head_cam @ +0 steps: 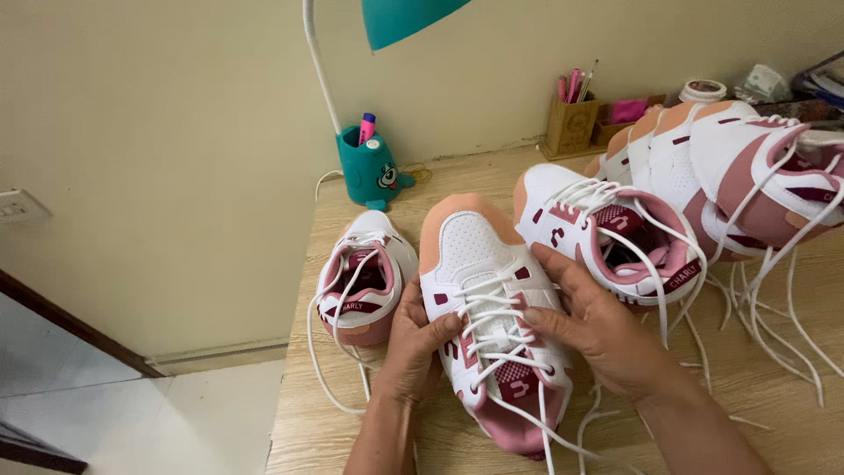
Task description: The person arranges a pair of pink and white sneakers on a wooden desk, moving them into a row.
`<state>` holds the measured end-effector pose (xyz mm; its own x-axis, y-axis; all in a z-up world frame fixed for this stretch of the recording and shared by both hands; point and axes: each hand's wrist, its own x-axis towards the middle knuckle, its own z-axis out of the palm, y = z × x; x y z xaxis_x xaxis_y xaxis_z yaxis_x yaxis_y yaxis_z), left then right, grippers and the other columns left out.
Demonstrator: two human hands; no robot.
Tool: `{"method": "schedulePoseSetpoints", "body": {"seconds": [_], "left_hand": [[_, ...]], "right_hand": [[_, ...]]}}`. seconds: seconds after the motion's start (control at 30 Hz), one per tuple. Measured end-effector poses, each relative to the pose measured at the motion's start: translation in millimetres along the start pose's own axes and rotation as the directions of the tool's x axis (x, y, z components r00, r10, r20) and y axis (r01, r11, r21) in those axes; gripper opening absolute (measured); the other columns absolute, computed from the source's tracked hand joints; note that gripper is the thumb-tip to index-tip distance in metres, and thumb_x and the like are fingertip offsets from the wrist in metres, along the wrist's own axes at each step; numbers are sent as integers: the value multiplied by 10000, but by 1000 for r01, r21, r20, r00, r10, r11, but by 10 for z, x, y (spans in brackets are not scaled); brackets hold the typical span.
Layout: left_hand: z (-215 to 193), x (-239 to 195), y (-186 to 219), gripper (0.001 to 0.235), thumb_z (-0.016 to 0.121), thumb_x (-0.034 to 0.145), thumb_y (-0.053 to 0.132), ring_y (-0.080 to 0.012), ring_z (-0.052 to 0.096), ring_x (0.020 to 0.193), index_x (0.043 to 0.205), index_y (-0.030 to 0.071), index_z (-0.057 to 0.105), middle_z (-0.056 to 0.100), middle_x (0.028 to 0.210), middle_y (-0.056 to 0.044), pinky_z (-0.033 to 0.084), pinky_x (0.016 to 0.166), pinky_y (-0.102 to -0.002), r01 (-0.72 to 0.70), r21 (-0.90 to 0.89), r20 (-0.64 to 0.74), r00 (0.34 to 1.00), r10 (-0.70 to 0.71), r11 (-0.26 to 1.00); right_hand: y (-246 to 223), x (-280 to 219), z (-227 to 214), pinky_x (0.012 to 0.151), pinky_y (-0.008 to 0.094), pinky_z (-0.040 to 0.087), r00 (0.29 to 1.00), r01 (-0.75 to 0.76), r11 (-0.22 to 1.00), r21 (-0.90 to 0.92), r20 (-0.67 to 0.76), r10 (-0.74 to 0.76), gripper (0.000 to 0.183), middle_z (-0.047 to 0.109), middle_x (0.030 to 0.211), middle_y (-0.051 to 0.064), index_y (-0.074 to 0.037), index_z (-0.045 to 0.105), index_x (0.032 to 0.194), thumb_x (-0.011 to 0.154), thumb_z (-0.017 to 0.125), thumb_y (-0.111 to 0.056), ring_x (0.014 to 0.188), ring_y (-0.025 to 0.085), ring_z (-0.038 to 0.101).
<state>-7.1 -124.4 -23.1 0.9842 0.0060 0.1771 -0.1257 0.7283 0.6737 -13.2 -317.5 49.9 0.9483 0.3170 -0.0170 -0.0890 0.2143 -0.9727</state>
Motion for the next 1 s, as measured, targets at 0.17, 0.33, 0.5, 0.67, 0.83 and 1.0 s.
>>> {"method": "schedulePoseSetpoints", "body": {"seconds": [0.17,0.33,0.5,0.67,0.83,1.0], "left_hand": [[-12,0,-23,846,835,598,49,-263,635,1031,1352,48,452,644,1208,-170,544,871,-398,-20,-11,0,1000,20,1000],[-52,26,-56,823,842,602,46,-248,640,1015,1331,47,460,648,1202,-161,543,858,-379,-45,-15,31,999,45,999],[41,-42,113,1042,872,502,61,-233,585,1118,1423,75,385,589,1306,-139,515,918,-367,4,130,89,996,-15,992],[-6,-30,76,1086,894,521,125,-224,557,1166,1450,72,334,547,1361,-136,487,962,-357,-32,142,143,990,12,989],[9,-40,94,1119,915,500,166,-228,561,1157,1455,82,339,556,1349,-140,494,952,-361,-20,148,134,991,0,989],[-13,-29,64,1100,925,513,187,-220,554,1170,1435,57,339,544,1357,-135,485,971,-367,-58,142,153,988,36,988]], "right_hand": [[73,-45,-57,1066,325,382,999,15,997,-72,43,-12,884,397,1552,35,-115,270,1502,725,684,-193,1353,143,430],[170,-34,-108,1061,332,384,995,68,996,-65,78,-63,901,434,1514,67,-94,281,1489,702,704,-206,1320,155,452],[171,-35,-106,1086,348,355,999,48,998,-41,8,-47,920,367,1563,54,-94,286,1492,681,711,-180,1384,167,398],[241,-20,-144,1068,343,378,997,74,997,-15,15,-74,899,409,1532,53,-84,295,1484,686,703,-146,1333,166,443],[200,-64,-123,1055,360,402,999,39,998,45,9,-39,906,449,1515,75,-93,314,1484,669,709,-127,1323,184,469],[245,-54,-153,1075,345,374,998,60,997,55,15,-60,863,403,1542,44,-103,315,1480,699,683,-88,1345,159,426]]}}
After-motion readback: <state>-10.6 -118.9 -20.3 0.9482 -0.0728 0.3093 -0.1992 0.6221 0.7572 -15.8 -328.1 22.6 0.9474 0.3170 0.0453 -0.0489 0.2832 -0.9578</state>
